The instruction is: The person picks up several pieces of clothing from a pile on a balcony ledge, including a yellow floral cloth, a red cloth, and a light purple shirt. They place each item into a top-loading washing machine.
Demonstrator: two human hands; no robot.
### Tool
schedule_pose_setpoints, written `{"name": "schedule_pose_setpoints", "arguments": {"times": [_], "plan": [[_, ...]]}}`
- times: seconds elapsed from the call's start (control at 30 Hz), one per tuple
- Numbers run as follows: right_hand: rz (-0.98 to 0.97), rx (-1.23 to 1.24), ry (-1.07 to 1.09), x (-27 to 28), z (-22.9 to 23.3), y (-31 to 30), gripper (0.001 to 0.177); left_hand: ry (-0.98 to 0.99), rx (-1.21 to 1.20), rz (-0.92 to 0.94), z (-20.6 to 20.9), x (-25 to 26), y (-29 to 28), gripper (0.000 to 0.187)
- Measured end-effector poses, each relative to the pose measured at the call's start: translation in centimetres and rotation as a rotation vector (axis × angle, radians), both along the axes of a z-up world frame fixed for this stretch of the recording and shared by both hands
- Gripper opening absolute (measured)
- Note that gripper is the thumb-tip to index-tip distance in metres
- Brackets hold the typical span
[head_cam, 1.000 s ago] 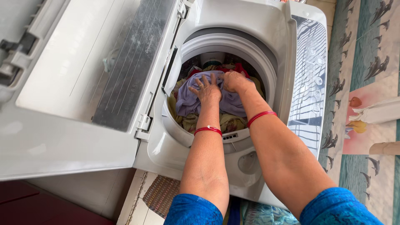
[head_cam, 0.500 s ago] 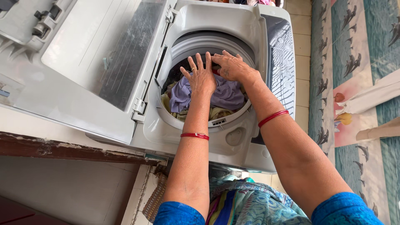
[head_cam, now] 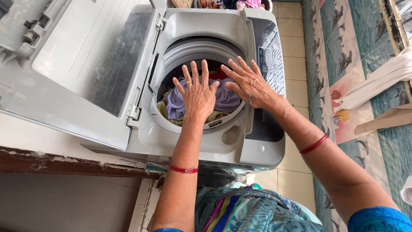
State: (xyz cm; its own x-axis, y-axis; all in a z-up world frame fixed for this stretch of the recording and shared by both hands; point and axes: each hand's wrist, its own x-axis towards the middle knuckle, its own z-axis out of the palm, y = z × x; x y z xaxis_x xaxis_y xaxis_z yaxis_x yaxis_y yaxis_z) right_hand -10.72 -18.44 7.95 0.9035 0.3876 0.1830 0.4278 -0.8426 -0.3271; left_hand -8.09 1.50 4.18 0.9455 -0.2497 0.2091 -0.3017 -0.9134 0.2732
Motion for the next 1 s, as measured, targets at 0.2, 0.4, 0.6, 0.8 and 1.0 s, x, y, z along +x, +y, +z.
{"name": "schedule_pose_setpoints", "arguments": {"times": [0.2,0.4,0.6,0.8,1.0], "plan": [[-0.009,-0.036,-0.106,-1.6,-0.5,0.6,0.061,-0.069,-0.014,-0.027,-0.5,-0.7,-0.7,0.071],[-0.044,-0.039,-0.084,-1.7,-0.6,0.8,0.062,-0.086,0.0,-0.044,-0.9,-1.0,-0.5,0.069],[-0.047,-0.046,-0.067,-1.6,-0.8,0.7,0.064,-0.111,0.021,-0.09,-1.0,-1.6,-1.0,0.066],[-0.07,-0.044,-0.065,-1.6,-0.9,0.7,0.065,-0.077,0.01,-0.069,0.3,-1.8,-1.1,0.063],[-0.083,0.057,-0.039,-1.6,-0.5,0.5,0.067,-0.042,-0.021,-0.067,1.1,-2.0,-1.1,0.064]]}}
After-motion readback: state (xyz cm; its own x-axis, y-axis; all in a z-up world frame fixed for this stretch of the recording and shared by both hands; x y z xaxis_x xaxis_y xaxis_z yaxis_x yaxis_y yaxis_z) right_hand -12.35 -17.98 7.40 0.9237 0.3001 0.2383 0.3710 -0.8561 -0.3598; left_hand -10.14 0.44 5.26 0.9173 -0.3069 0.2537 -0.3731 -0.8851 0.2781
